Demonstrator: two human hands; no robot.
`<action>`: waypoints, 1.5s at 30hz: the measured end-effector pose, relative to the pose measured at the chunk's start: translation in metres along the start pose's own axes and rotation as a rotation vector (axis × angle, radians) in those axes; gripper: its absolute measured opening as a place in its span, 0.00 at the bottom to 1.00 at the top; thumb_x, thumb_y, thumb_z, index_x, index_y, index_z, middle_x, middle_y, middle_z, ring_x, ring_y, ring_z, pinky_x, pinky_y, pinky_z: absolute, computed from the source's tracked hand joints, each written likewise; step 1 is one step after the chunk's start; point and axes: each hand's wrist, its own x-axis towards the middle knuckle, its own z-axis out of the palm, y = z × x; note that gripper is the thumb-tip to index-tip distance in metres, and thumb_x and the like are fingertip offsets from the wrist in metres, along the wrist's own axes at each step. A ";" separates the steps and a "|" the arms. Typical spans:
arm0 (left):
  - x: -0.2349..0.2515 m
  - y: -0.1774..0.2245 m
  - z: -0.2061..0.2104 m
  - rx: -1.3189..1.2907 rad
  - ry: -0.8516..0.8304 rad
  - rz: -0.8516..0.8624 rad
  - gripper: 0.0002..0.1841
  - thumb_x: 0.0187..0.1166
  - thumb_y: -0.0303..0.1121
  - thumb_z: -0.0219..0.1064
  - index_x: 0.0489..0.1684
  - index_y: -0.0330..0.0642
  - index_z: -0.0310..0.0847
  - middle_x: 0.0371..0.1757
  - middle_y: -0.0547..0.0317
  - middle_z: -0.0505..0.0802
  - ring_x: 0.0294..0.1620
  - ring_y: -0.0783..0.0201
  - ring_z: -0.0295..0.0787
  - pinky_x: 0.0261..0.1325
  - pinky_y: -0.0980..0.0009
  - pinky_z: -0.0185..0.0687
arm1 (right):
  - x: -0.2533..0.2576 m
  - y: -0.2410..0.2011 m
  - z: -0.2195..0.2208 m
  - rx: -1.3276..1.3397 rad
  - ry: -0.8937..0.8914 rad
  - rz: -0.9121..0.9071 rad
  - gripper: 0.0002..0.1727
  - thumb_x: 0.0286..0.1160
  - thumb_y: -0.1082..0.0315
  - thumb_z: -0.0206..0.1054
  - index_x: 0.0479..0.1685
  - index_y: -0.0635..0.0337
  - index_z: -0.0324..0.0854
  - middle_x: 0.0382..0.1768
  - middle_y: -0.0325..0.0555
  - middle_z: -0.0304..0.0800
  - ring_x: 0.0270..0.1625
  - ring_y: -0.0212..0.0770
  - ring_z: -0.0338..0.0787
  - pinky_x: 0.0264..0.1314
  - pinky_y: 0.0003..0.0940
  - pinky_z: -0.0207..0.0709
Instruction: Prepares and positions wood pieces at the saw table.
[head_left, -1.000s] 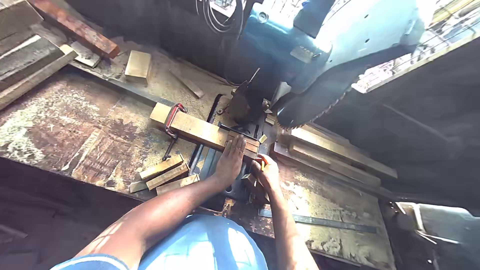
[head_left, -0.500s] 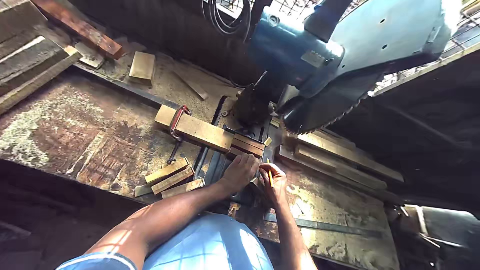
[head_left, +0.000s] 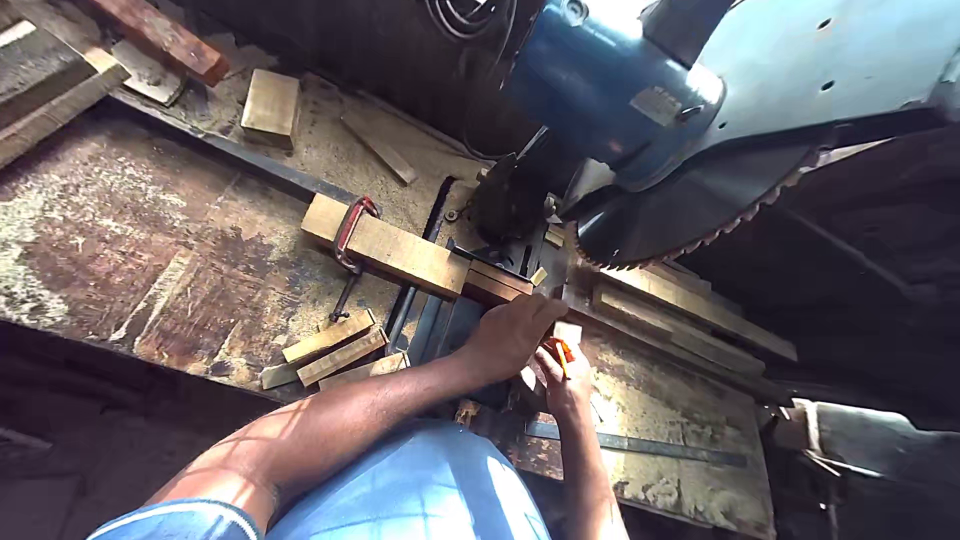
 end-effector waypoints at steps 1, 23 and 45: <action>0.002 -0.003 -0.003 -0.084 0.012 -0.028 0.26 0.74 0.28 0.73 0.74 0.49 0.79 0.59 0.51 0.89 0.60 0.53 0.89 0.59 0.54 0.91 | 0.001 -0.003 0.003 0.059 -0.010 -0.004 0.27 0.67 0.63 0.78 0.67 0.60 0.82 0.53 0.47 0.95 0.53 0.41 0.95 0.58 0.40 0.91; -0.052 -0.035 0.018 0.496 -0.292 -0.141 0.26 0.84 0.24 0.57 0.83 0.38 0.69 0.90 0.46 0.69 0.93 0.49 0.57 0.90 0.50 0.59 | 0.039 0.002 0.050 -0.399 0.103 0.121 0.19 0.59 0.68 0.84 0.50 0.57 0.87 0.38 0.47 0.94 0.40 0.46 0.92 0.47 0.55 0.85; -0.011 -0.094 0.046 0.757 -0.087 0.029 0.30 0.88 0.22 0.46 0.92 0.30 0.52 0.96 0.43 0.55 0.97 0.48 0.44 0.97 0.51 0.40 | 0.037 -0.013 0.018 -0.472 0.031 -0.014 0.16 0.66 0.63 0.82 0.49 0.56 0.86 0.37 0.46 0.93 0.37 0.44 0.91 0.43 0.51 0.85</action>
